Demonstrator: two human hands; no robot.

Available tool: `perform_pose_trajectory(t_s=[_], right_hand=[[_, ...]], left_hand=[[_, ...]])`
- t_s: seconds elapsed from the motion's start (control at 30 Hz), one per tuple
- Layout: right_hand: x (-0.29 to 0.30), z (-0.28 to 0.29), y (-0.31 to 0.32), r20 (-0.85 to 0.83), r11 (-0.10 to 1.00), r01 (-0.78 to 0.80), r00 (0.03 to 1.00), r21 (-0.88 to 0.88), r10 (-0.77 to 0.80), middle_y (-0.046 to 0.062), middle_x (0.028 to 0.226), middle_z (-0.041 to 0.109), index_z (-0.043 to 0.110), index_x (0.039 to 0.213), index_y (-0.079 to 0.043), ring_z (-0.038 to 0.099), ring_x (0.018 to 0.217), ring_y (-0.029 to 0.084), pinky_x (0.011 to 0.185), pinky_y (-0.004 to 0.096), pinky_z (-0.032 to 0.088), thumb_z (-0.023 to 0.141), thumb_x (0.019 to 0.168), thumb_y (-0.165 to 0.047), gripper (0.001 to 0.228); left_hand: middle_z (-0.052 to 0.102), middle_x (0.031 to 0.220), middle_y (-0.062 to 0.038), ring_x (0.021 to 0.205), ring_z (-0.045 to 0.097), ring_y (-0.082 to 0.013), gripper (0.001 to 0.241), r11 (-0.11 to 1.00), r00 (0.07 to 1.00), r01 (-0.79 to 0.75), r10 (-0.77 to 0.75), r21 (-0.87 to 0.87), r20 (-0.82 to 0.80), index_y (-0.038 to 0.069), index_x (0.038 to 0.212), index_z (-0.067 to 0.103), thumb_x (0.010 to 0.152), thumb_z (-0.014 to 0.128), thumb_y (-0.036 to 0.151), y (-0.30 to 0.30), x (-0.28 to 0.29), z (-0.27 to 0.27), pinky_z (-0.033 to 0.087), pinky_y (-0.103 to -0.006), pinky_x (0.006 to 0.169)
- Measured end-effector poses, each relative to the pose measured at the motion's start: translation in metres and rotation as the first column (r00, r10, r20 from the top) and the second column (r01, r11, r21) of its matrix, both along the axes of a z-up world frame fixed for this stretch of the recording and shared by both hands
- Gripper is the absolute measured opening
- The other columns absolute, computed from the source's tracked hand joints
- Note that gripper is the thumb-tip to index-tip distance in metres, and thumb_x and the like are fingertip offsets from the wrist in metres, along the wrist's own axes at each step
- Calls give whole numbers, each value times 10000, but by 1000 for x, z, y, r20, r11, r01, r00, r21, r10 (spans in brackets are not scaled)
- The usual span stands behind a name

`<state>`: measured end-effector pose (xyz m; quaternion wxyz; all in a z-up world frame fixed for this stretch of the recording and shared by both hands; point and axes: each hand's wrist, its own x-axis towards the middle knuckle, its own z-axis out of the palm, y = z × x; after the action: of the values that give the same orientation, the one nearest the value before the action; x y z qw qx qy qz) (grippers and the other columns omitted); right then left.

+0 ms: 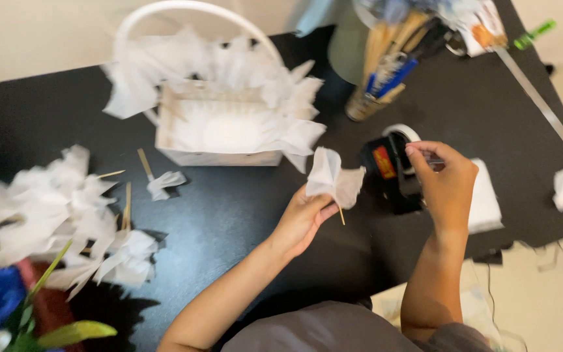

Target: The person arranges white tissue paper flowers attached to wooden sticks into a white basket. They pick up the flowers from a pile on the table, secure the tissue paper around the sticks using tape, and insert them into the basket one by one.

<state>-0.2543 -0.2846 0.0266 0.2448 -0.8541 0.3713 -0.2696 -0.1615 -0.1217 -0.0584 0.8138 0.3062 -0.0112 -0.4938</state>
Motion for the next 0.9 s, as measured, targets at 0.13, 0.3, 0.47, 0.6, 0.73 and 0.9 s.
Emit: perform_pose_trajectory(t_s=[0.13,0.3,0.47,0.6,0.73,0.9], right_hand=[[-29,-12,-21,-104,974,168,983,154,-153,60,735,606,663,910,-120,543,581,155,531,298,457,681,870,-177,72],[-51,-24,-33,-302,957,212,942,198,-146,79,748,627,667,913,-173,583,640,224,581,345,457,640,862,-307,146],[-48,-10,-22,-319,942,188,943,279,-94,129,802,626,664,962,-101,560,737,238,659,358,443,608,873,-283,210],[-49,-17,-22,-297,945,174,951,277,-88,124,757,609,679,895,-143,562,839,274,837,379,401,654,831,-307,178],[-52,-22,-25,-233,944,162,968,288,-95,65,703,599,678,863,-165,555,794,198,854,335,381,689,805,-306,153],[-59,-8,-21,-166,930,149,981,337,-97,49,683,583,669,877,-137,524,779,147,878,373,362,677,815,-244,123]], left_hand=[[610,1023,-28,966,576,-163,253,990,988,137,-140,-45,-68,90,1076,556,832,590,146,-29,-9,-10,458,-409,889],[549,964,31,1035,505,-159,189,952,948,302,-306,-51,-90,92,983,569,839,611,207,-65,-24,-50,449,-445,898],[540,1021,37,1114,475,-183,211,940,938,340,-341,-35,-57,111,1013,577,836,620,218,-83,-29,-36,426,-435,923],[540,997,65,1105,479,-152,182,945,943,325,-326,-25,-69,134,983,586,833,623,230,-89,-31,-46,427,-418,926],[548,1027,60,1109,477,-148,226,948,947,318,-319,-28,-39,139,1024,586,833,627,252,-90,-33,-41,421,-430,929],[550,1027,46,1093,481,-144,250,953,953,302,-302,-40,-16,130,1058,589,838,627,243,-86,-30,-24,425,-436,924]])
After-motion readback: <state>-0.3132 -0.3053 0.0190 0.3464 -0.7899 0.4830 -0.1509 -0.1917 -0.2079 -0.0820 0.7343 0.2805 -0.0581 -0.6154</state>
